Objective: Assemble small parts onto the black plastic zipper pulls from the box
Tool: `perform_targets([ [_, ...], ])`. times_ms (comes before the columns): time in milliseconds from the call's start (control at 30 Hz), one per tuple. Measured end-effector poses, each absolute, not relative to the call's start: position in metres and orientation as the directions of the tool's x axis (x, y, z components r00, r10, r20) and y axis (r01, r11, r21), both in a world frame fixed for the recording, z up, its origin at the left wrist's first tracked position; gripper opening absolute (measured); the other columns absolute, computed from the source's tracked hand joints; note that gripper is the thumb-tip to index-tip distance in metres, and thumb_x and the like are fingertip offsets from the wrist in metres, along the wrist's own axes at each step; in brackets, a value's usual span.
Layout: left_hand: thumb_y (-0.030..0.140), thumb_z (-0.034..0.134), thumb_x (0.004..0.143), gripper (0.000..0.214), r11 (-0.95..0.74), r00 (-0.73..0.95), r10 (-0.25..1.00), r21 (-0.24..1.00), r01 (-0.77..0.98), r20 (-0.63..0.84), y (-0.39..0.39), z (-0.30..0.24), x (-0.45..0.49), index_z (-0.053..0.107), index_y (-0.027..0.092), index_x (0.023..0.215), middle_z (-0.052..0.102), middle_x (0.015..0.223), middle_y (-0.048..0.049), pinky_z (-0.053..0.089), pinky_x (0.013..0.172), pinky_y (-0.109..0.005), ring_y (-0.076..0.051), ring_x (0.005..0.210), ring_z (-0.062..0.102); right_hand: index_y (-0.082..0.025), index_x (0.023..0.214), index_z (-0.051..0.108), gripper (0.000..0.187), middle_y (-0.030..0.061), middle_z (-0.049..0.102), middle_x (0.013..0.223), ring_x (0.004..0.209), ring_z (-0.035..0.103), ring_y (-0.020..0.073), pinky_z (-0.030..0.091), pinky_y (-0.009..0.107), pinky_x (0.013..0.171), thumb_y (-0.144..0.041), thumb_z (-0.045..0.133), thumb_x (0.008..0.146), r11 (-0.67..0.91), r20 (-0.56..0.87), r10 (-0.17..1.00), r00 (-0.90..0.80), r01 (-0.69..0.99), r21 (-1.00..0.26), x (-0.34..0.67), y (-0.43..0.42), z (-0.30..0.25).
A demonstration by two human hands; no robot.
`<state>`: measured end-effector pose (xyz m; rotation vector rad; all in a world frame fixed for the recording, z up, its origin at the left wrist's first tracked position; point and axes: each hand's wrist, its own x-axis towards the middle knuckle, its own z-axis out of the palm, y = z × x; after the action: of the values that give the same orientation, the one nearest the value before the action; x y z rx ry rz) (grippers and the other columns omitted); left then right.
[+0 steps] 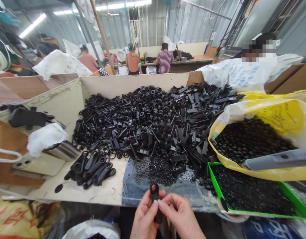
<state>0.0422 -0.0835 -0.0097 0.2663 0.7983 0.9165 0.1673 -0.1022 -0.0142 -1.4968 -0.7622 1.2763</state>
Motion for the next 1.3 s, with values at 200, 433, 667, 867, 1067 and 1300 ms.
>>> perform_targets([
  [200,0.031,0.090,0.070,0.044,0.576,0.303,0.800,0.523,-0.628,-0.517,-0.084,-0.010,0.045,0.076,0.025,0.112,0.081,0.107,-0.0108,0.052,0.100,-0.042,-0.030,0.110,0.072,-0.016,0.060,0.065,0.062,-0.0062,0.038,0.052,0.051,0.028,0.0096,0.028,0.024,0.050,-0.077,0.072,0.069,-0.281,-0.315,0.904,0.288,-0.154,-0.947,0.159,-0.106,-0.007],
  [433,0.034,0.088,0.071,0.041,0.556,0.273,0.813,0.549,-0.624,-0.514,-0.081,-0.009,0.046,0.078,0.023,0.110,0.080,0.109,-0.0121,0.050,0.103,-0.042,-0.032,0.117,0.068,-0.013,0.064,0.070,0.063,-0.0045,0.044,0.052,0.053,0.031,0.0095,0.030,0.024,0.053,-0.076,0.077,0.064,-0.288,-0.368,0.886,0.284,-0.286,-0.914,0.154,-0.107,-0.005],
  [667,0.036,0.090,0.068,0.044,0.565,0.272,0.812,0.580,-0.587,-0.516,-0.081,-0.003,0.047,0.078,0.024,0.109,0.081,0.105,-0.0117,0.056,0.093,-0.038,-0.030,0.107,0.073,-0.015,0.060,0.066,0.062,-0.0032,0.048,0.052,0.050,0.034,0.0097,0.031,0.024,0.050,-0.076,0.075,0.066,-0.300,-0.353,0.887,0.296,-0.210,-0.930,0.156,-0.106,-0.015],
  [867,0.043,0.087,0.072,0.047,0.523,0.221,0.851,0.733,-0.435,-0.476,-0.080,-0.003,0.039,0.077,0.023,0.114,0.080,0.107,-0.0114,0.058,0.066,-0.028,-0.023,0.079,0.075,-0.020,0.058,0.057,0.061,-0.0017,0.056,0.053,0.048,0.046,0.0120,0.036,0.024,0.047,-0.078,0.069,0.070,-0.335,-0.339,0.907,0.249,-0.061,-0.940,0.161,-0.106,-0.021],
  [1067,0.048,0.074,0.085,0.078,0.476,0.327,0.857,0.854,-0.208,-0.398,-0.080,0.004,0.035,0.041,0.026,0.152,0.070,0.066,-0.0009,0.038,0.036,-0.014,-0.008,0.042,0.053,-0.019,0.080,0.061,0.044,-0.0080,0.050,0.054,0.052,0.043,0.0104,0.033,0.021,0.051,-0.061,0.076,0.076,-0.302,-0.294,0.936,0.193,0.014,-0.953,0.186,-0.094,-0.002],
  [1300,0.050,0.059,0.095,0.091,0.386,0.402,0.849,0.922,-0.028,-0.343,-0.089,0.014,0.032,-0.003,0.034,0.161,0.067,0.063,0.0028,0.038,0.036,-0.012,-0.005,0.036,0.045,-0.017,0.072,0.059,0.043,-0.0065,0.048,0.057,0.053,0.038,0.0090,0.030,0.022,0.051,-0.056,0.068,0.086,-0.279,-0.277,0.960,-0.040,-0.030,-0.960,0.191,-0.091,0.018],
])
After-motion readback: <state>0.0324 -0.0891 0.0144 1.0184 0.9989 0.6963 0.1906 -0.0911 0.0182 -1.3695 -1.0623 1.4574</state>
